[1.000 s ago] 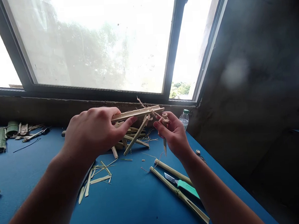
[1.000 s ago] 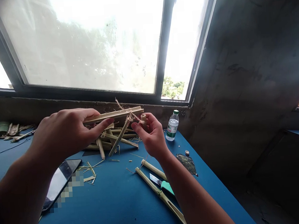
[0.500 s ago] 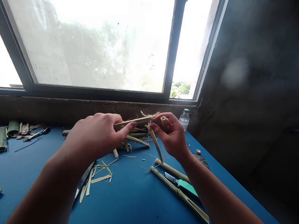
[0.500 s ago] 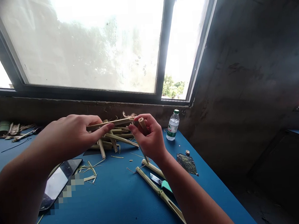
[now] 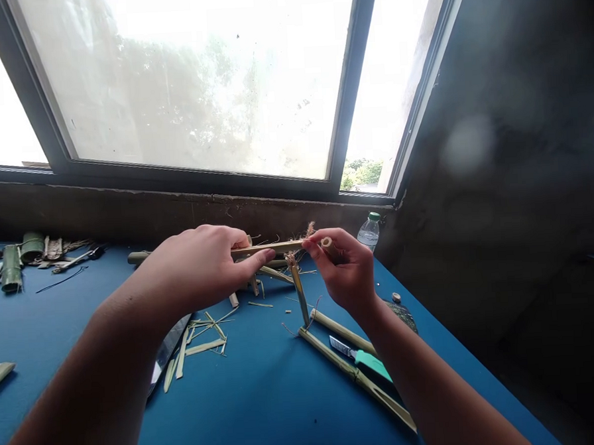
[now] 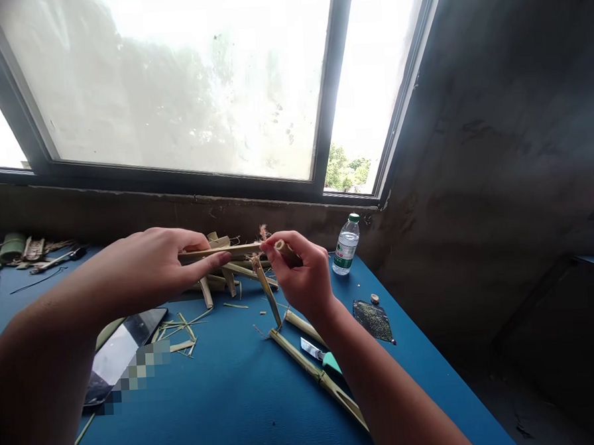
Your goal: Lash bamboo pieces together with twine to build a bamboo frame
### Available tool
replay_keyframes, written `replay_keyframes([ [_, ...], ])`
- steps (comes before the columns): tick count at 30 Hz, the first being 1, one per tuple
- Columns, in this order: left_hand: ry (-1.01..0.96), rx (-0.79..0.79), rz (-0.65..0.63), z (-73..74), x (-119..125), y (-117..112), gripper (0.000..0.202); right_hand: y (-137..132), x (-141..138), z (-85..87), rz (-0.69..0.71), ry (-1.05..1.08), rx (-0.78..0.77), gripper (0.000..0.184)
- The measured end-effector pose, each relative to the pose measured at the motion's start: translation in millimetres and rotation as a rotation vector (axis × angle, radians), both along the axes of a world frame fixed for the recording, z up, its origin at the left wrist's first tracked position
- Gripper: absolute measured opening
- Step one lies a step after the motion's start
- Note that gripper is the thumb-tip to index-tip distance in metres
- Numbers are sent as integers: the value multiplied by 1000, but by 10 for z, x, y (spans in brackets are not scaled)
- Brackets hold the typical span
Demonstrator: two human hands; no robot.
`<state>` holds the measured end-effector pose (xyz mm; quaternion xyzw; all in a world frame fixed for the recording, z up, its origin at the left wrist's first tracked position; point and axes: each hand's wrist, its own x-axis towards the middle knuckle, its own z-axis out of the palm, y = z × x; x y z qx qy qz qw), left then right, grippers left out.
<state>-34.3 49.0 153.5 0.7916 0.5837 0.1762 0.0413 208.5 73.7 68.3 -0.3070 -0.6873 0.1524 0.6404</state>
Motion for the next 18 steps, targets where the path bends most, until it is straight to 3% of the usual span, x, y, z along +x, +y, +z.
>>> replay_keyframes([
  [4,-7,-24,-107,-116,32,77,47,-32,-37,37,84,32,-64,13],
  [8,-169,35,-330,-224,185,131,42,-63,-66,53,204,2,-172,17],
  [10,-230,74,-381,-251,257,140,36,-63,-62,63,256,-12,-220,20],
  [15,-321,80,-334,-291,275,177,63,3,-7,77,300,-4,-308,26],
  [18,-291,199,-313,-322,252,234,52,59,12,58,330,0,-379,31],
])
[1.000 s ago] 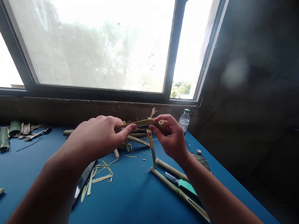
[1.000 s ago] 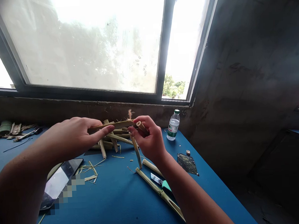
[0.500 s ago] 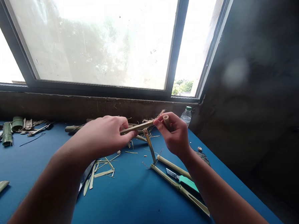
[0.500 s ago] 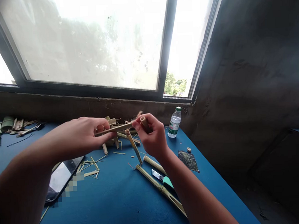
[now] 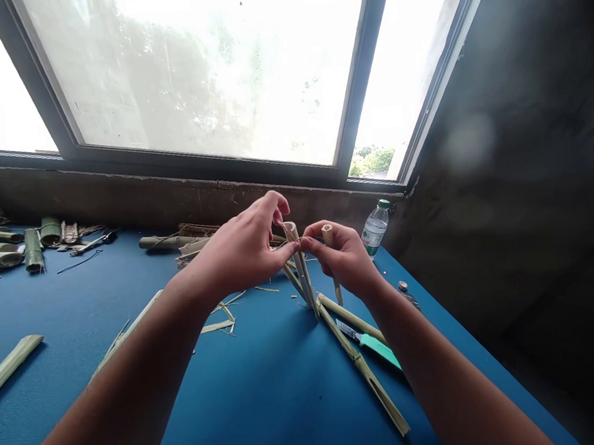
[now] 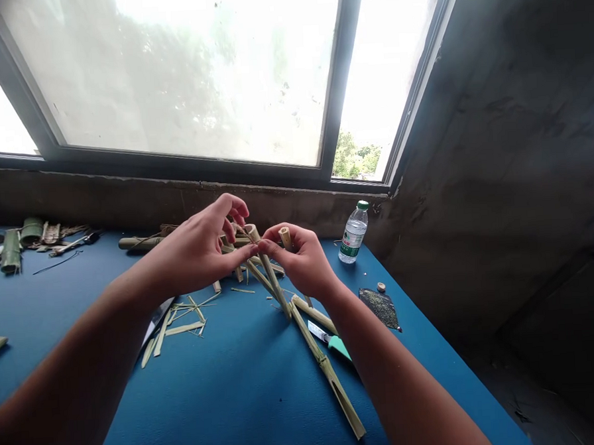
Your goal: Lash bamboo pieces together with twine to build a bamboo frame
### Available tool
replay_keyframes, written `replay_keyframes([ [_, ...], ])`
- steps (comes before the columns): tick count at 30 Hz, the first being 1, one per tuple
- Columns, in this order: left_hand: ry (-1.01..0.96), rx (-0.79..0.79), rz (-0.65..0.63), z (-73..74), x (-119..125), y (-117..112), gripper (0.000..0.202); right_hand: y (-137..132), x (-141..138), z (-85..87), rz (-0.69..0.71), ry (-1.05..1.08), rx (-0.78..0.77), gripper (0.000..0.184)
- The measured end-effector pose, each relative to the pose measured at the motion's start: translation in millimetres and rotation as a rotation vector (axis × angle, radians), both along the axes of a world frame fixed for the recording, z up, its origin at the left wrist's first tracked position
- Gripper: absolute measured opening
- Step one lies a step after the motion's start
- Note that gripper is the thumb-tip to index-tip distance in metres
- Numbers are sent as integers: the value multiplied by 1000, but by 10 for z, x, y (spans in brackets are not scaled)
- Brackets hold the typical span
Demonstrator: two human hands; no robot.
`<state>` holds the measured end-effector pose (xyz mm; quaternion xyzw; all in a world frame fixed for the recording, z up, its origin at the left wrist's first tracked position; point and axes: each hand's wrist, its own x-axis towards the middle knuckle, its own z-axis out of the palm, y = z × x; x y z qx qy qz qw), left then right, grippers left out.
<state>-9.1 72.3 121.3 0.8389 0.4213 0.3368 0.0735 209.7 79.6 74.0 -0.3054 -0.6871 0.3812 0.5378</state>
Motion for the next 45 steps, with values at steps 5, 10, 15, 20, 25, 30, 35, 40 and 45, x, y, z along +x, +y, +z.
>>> replay_keyframes([
  [5,52,182,-124,-45,19,91,13,32,0,-10,42,23,-106,41],
  [10,101,357,-153,-54,38,98,11,13,23,39,64,51,-191,49],
  [15,88,407,-182,-68,44,125,13,36,54,47,109,59,-239,45],
  [20,82,442,-168,-81,57,160,11,73,89,20,182,63,-276,34],
  [25,72,466,-160,-90,95,171,11,60,83,-3,237,124,-296,46],
  [30,61,468,-142,-108,97,180,11,40,69,5,287,107,-329,30],
  [35,52,441,-126,-110,76,187,10,67,96,17,275,69,-283,32],
  [40,22,407,-126,-110,65,184,8,74,108,21,232,41,-245,32],
  [45,6,365,-128,-100,42,179,7,91,133,-4,175,-7,-148,26],
])
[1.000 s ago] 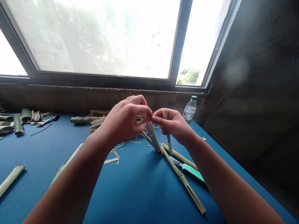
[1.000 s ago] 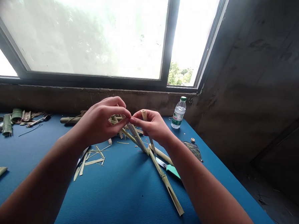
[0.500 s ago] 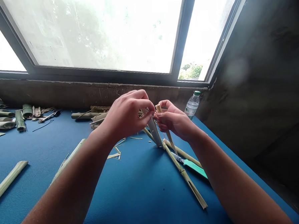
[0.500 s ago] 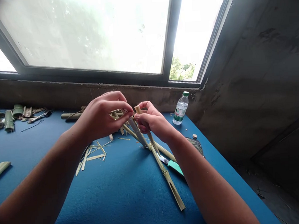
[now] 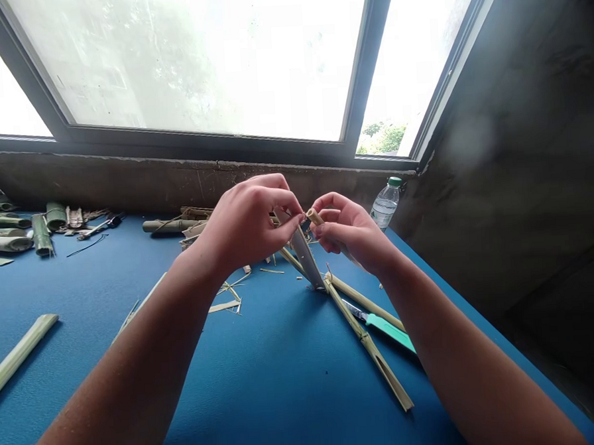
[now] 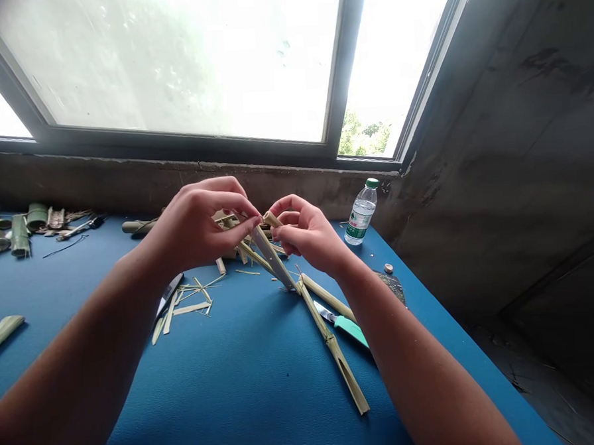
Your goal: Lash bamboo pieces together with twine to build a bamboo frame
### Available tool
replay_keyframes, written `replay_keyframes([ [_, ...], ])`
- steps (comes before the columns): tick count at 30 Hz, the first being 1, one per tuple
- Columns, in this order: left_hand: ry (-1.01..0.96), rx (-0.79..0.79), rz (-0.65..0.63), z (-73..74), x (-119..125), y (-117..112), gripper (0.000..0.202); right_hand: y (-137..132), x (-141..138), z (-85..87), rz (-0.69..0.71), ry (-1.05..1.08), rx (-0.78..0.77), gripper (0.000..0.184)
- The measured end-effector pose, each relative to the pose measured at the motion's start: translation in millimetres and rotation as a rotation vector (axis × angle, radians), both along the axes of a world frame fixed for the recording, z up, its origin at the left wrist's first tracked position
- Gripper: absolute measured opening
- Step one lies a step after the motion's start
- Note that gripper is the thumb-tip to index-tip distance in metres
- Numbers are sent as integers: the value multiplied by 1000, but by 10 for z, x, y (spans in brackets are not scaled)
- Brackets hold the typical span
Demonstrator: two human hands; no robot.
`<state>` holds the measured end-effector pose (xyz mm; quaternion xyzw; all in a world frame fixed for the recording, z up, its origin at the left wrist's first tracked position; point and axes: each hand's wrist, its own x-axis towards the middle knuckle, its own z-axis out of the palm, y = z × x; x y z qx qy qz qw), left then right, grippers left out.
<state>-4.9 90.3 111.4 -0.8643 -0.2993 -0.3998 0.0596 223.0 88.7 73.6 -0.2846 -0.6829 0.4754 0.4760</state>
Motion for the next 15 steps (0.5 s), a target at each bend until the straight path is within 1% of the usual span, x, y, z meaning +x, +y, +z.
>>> replay_keyframes([
  [7,1,-9,-7,15,9,-34,8,-71,-32,-4,-180,-154,213,21],
  [15,22,5,-7,15,-7,3,12,-77,-61,-14,-190,-144,234,26],
])
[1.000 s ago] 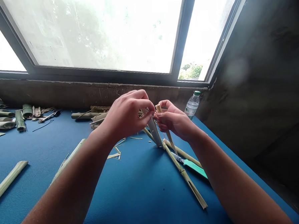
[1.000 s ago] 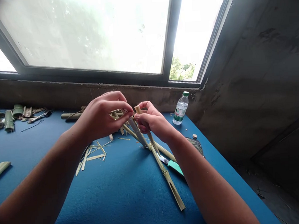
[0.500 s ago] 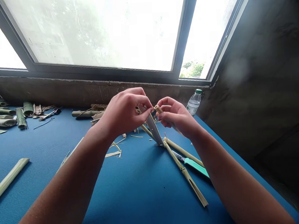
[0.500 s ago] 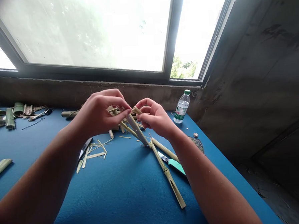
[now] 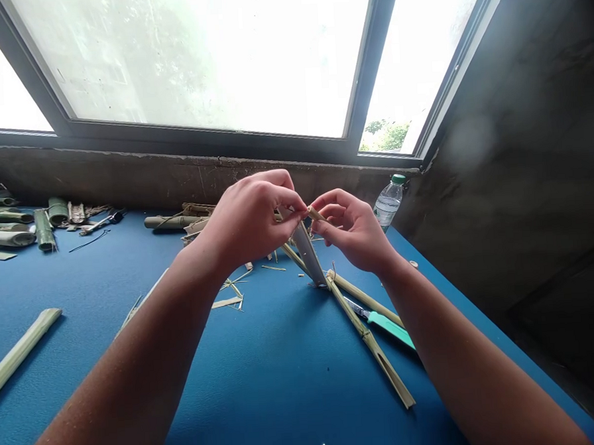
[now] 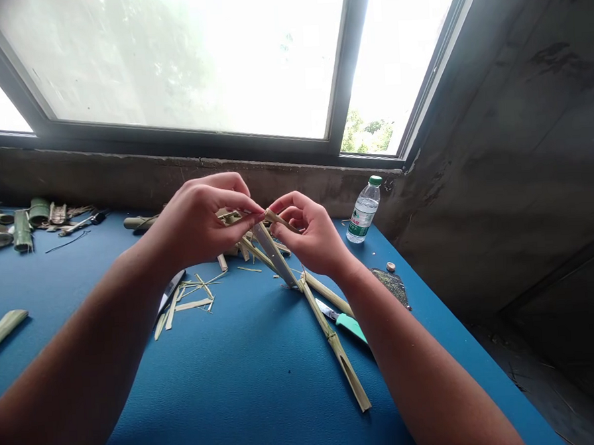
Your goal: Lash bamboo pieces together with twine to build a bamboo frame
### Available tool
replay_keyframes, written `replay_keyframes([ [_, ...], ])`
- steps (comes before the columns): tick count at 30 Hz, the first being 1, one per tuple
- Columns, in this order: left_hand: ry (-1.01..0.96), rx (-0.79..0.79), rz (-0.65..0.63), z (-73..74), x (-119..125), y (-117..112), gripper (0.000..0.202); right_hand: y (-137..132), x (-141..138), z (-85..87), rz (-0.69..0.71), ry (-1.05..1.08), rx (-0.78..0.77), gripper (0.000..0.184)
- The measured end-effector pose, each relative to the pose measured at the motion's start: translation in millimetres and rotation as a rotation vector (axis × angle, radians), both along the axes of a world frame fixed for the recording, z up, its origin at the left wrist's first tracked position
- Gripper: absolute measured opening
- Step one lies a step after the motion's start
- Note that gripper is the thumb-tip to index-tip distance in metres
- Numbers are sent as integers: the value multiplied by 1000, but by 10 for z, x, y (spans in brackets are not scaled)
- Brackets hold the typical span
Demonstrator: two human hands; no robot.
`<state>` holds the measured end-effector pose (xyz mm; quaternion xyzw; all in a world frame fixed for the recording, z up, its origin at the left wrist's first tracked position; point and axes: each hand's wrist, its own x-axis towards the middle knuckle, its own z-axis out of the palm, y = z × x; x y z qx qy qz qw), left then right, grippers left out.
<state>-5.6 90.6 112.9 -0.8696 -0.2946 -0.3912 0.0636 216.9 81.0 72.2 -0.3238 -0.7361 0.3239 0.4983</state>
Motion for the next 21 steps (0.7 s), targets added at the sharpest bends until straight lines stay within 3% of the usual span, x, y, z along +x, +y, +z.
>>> replay_keyframes([
  [9,-26,-17,11,-33,39,-17,16,46,-21,-40,63,167,-134,41],
  [21,-134,-71,-11,-64,77,34,11,74,-6,-31,120,238,-245,43],
])
